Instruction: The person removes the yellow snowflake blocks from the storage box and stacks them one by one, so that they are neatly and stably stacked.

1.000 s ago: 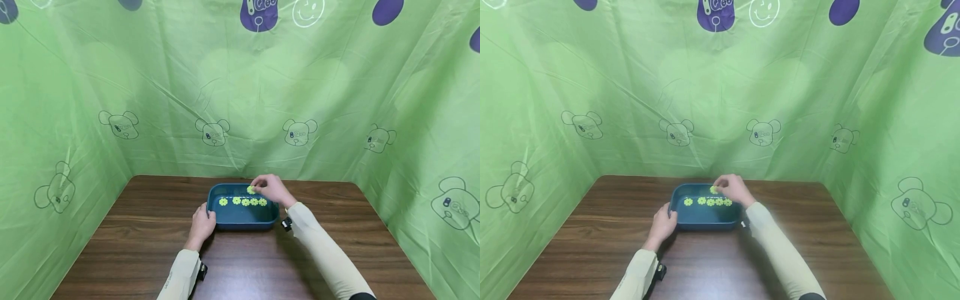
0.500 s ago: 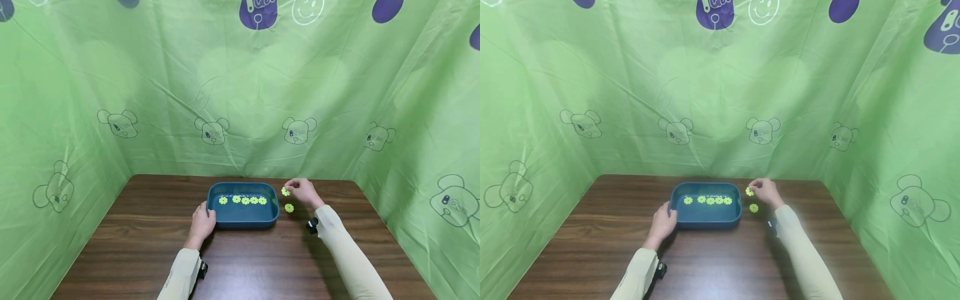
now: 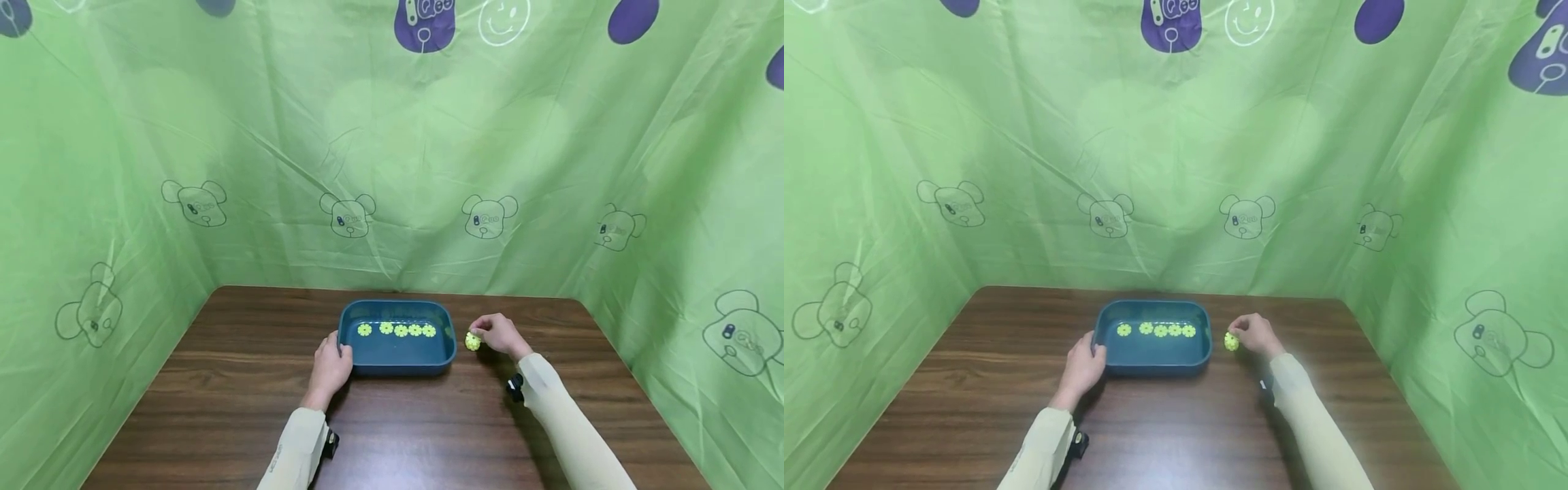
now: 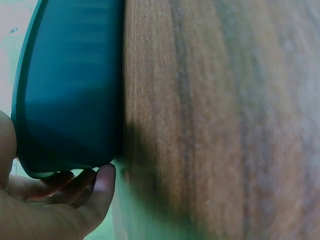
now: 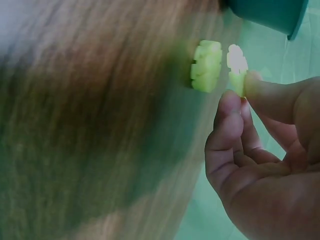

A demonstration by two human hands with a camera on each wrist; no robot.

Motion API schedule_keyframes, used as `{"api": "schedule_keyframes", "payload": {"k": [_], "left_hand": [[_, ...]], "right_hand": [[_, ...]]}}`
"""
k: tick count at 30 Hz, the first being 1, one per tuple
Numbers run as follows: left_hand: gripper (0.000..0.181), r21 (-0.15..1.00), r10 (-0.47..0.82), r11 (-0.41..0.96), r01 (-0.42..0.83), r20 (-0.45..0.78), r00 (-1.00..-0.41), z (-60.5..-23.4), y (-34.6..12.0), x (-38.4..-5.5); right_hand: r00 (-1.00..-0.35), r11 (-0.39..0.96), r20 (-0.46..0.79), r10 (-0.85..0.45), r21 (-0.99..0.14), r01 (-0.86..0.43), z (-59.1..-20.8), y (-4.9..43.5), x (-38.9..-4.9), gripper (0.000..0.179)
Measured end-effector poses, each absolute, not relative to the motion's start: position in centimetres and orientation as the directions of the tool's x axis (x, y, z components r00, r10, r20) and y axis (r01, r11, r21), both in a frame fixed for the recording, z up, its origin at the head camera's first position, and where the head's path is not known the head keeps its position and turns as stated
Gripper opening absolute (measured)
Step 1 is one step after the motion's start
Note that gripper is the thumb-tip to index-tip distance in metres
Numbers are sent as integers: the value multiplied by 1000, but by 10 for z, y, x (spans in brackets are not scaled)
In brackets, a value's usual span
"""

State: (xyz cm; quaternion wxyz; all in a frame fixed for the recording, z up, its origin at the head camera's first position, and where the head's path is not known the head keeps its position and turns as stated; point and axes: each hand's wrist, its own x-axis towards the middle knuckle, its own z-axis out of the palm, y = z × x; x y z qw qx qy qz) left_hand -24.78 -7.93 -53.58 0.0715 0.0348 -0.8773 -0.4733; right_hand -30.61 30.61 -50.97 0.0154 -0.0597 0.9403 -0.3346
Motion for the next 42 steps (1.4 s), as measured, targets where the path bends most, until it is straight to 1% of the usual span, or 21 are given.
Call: {"api": "schedule_keyframes", "payload": {"k": [15, 22, 42], "left_hand": [[49, 837, -124, 547, -5, 75, -989, -534, -78, -247], [48, 839, -131, 544, -1, 83, -988, -534, -78, -247], [47, 838, -119, 545, 14, 94, -988, -534, -80, -248]], "right_hand": [[-994, 790, 32, -107, -604, -105, -526, 307, -308, 13], [-991, 806, 67, -119, -576, -136, -533, 306, -311, 12], [-992, 827, 51, -114, -549, -123, -531, 300, -309, 13]]}}
